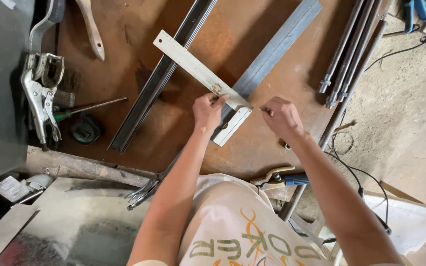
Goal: The recorder uses a tape measure and a try square to measure and mark metal bars on a workbench.
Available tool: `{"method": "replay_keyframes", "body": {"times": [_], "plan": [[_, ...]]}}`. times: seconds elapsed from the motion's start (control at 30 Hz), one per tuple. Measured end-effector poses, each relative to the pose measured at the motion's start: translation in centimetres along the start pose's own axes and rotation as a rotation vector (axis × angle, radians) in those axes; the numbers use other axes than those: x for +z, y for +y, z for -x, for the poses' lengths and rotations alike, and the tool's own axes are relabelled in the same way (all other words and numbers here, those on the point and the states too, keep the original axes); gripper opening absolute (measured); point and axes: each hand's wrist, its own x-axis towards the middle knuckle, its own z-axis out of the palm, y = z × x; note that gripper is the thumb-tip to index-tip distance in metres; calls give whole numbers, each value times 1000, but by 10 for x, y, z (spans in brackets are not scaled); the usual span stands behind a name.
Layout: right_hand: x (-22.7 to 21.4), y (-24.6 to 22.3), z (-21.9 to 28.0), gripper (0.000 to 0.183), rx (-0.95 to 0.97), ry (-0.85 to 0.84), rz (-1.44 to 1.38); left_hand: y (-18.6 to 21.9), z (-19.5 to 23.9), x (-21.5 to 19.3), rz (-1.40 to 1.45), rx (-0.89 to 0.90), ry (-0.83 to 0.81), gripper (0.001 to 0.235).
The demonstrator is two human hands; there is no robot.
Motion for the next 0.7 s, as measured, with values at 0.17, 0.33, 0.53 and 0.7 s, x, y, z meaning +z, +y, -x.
{"method": "replay_keyframes", "body": {"times": [0.17, 0.33, 0.53, 0.7], "plan": [[15, -11, 21, 25, 396, -79, -68, -11, 0, -3, 34, 159, 24, 28], [37, -41, 17, 48, 461, 83, -210, -10, 12, -8, 27, 170, 20, 29], [39, -29, 24, 42, 479, 17, -461, 3, 31, -38, -326, 517, 85, 33], [-31, -52, 53, 22, 1010, 70, -685, 1, 48, -130, -331, 398, 286, 22]]}}
